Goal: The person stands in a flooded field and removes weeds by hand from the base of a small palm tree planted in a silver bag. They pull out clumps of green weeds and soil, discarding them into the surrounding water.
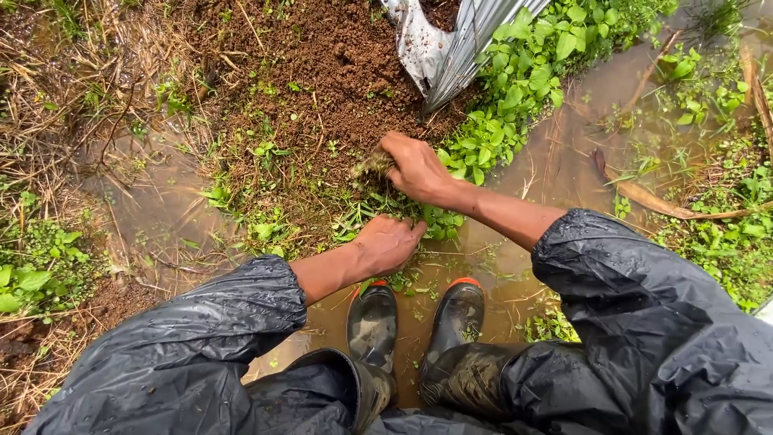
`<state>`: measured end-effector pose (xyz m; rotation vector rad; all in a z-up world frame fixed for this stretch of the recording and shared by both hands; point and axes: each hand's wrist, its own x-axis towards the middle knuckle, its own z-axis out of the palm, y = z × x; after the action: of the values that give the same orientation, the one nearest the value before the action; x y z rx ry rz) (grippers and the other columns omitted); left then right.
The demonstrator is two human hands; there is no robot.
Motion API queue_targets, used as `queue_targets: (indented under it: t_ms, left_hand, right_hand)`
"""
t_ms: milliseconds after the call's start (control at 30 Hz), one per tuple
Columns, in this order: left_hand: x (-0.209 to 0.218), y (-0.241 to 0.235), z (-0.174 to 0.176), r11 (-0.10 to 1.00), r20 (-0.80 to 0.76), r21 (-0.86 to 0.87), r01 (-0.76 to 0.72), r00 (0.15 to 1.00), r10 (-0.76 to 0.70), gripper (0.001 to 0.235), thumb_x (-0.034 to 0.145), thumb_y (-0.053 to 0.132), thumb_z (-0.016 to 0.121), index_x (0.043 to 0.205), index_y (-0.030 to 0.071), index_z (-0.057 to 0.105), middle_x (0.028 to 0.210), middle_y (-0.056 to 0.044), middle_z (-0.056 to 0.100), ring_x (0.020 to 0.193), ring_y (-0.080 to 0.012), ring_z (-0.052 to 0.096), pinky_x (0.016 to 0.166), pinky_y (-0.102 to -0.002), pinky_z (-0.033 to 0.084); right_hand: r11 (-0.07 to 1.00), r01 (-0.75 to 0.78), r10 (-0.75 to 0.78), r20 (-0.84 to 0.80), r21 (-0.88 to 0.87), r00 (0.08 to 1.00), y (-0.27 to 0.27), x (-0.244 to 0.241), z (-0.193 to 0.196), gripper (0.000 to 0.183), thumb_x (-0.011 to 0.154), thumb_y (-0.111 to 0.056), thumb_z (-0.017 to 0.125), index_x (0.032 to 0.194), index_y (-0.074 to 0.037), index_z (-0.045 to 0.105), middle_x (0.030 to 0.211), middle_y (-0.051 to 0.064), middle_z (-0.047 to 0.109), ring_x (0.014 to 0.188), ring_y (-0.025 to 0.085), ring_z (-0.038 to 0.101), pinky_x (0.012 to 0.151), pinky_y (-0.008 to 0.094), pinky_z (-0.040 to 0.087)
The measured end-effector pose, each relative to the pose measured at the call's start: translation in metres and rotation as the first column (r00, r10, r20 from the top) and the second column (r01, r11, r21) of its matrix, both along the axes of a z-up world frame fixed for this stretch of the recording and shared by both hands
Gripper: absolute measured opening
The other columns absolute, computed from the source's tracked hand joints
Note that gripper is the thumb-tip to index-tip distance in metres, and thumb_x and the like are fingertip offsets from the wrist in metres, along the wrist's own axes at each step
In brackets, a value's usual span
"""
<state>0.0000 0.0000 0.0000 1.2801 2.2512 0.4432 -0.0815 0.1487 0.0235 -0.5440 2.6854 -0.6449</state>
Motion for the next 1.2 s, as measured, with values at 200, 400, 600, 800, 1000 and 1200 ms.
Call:
queue_targets:
  t_ms: [200, 400, 600, 800, 1000, 1200]
  left_hand:
    - [-0.001, -0.007, 0.007, 0.997, -0.041, -0.060, 0.051, 0.998, -0.053, 0.041, 0.109, 0.019, 0.026, 0.135, 0.007, 0.055, 0.080, -0.009, 0.073, 0.039, -0.0043, 0.048, 0.047, -0.020, 0.049]
    - [0.001, -0.006, 0.014, 0.982, -0.114, -0.115, 0.149, 0.980, -0.162, 0.043, 0.107, 0.019, 0.029, 0.142, 0.006, 0.052, 0.097, -0.013, 0.078, 0.039, 0.0008, 0.047, 0.051, -0.021, 0.055]
    - [0.002, -0.003, 0.016, 0.988, -0.130, -0.092, 0.120, 0.983, -0.132, 0.039, 0.107, 0.016, 0.025, 0.133, 0.007, 0.054, 0.091, -0.012, 0.075, 0.040, -0.0029, 0.044, 0.044, -0.021, 0.045]
    - [0.004, -0.010, 0.010, 0.986, -0.195, -0.097, 0.136, 0.969, -0.152, 0.043, 0.106, 0.016, 0.027, 0.140, 0.007, 0.051, 0.094, -0.011, 0.076, 0.040, -0.0009, 0.041, 0.045, -0.018, 0.044]
    - [0.004, -0.008, 0.020, 0.988, -0.167, -0.092, 0.127, 0.976, -0.141, 0.041, 0.105, 0.016, 0.031, 0.139, 0.011, 0.053, 0.100, -0.013, 0.077, 0.051, -0.0047, 0.060, 0.057, -0.020, 0.053]
    - [0.010, -0.005, 0.016, 0.981, -0.154, -0.126, 0.144, 0.975, -0.163, 0.041, 0.106, 0.015, 0.027, 0.137, 0.011, 0.054, 0.101, -0.015, 0.077, 0.060, -0.0110, 0.067, 0.061, -0.027, 0.055]
  right_hand:
    - [0.879, 0.324, -0.319, 0.074, -0.349, 0.945, 0.034, -0.018, -0.003, 0.060, 0.086, 0.019, 0.057, 0.143, 0.014, 0.039, 0.141, 0.034, 0.048, 0.132, 0.044, 0.051, 0.107, 0.052, 0.048]
    - [0.990, -0.120, 0.123, -0.033, 0.073, 0.992, 0.008, 0.009, 0.027, 0.050, 0.084, 0.014, 0.062, 0.129, -0.005, 0.063, 0.113, 0.018, 0.065, 0.078, 0.024, 0.068, 0.065, 0.036, 0.060]
    - [0.996, -0.086, 0.089, -0.085, 0.034, 0.992, 0.009, -0.009, -0.029, 0.054, 0.080, 0.016, 0.045, 0.123, -0.007, 0.068, 0.099, 0.009, 0.066, 0.061, 0.014, 0.057, 0.052, 0.025, 0.050]
    - [0.899, 0.309, -0.287, 0.116, -0.312, 0.951, 0.029, -0.018, 0.015, 0.051, 0.086, 0.019, 0.058, 0.135, 0.015, 0.048, 0.140, 0.035, 0.049, 0.137, 0.046, 0.045, 0.117, 0.057, 0.035]
    - [0.979, 0.201, -0.200, 0.187, 0.011, 0.962, 0.013, 0.027, 0.035, 0.022, 0.092, 0.006, 0.052, 0.110, 0.008, 0.066, 0.094, 0.020, 0.067, 0.088, 0.036, 0.074, 0.085, 0.055, 0.060]
    - [0.977, 0.186, -0.200, 0.147, 0.100, 0.969, -0.002, 0.035, -0.008, 0.011, 0.092, -0.005, 0.065, 0.096, 0.005, 0.068, 0.085, 0.018, 0.067, 0.077, 0.030, 0.074, 0.081, 0.054, 0.063]
